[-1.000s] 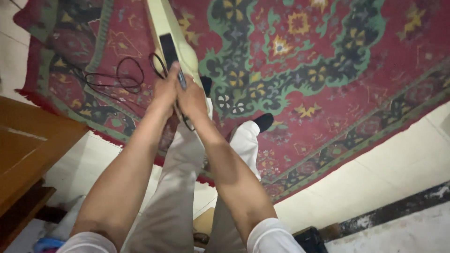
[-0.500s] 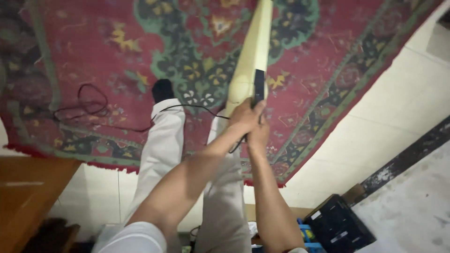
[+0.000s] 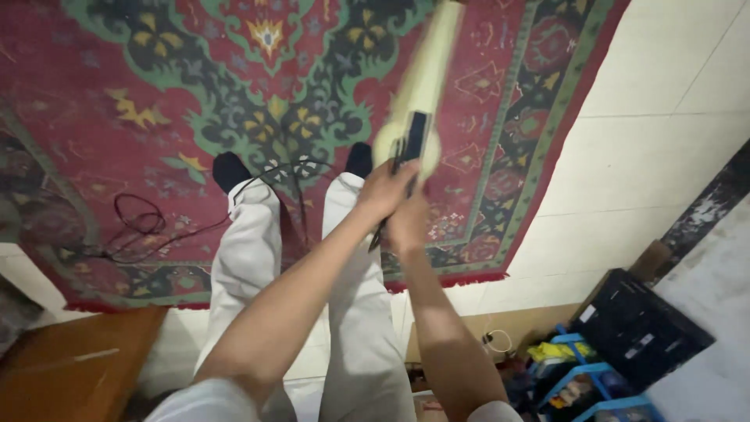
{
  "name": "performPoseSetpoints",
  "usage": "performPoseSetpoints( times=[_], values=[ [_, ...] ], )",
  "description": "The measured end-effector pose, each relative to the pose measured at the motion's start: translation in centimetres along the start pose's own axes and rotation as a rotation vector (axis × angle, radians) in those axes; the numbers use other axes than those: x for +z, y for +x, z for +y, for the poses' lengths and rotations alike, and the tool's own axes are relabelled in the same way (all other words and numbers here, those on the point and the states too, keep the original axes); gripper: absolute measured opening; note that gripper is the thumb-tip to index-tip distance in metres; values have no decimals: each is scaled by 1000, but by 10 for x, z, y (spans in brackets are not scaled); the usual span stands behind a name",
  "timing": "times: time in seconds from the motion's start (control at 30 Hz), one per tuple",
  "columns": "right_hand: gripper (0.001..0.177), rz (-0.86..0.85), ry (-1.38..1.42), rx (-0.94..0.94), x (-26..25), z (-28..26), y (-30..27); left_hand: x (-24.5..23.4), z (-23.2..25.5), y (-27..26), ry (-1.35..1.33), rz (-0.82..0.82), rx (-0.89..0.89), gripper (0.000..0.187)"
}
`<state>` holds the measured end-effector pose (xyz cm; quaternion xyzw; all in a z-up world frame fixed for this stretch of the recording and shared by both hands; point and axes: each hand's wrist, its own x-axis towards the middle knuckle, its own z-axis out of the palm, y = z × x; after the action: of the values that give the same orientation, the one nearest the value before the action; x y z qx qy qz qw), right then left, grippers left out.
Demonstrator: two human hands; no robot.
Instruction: Inspecting and manipulating a handheld vacuum cleaner and its power cord.
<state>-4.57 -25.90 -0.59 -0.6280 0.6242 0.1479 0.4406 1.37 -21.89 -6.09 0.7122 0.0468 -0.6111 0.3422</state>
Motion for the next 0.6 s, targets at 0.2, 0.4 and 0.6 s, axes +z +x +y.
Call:
performPoseSetpoints(
  times=[0.2,0.4,0.6],
  values=[
    [40,-292,-180,-205,13,25,-56,-21,-78,-78,-456,229,-195,62],
    [41,-195,-219,55,-18,90,-57,37,-112,-65,-176,117,-210,74],
    [47,98,-97,-234,-110,139,-14,89,-28,-66,146,-235,-6,75]
  ],
)
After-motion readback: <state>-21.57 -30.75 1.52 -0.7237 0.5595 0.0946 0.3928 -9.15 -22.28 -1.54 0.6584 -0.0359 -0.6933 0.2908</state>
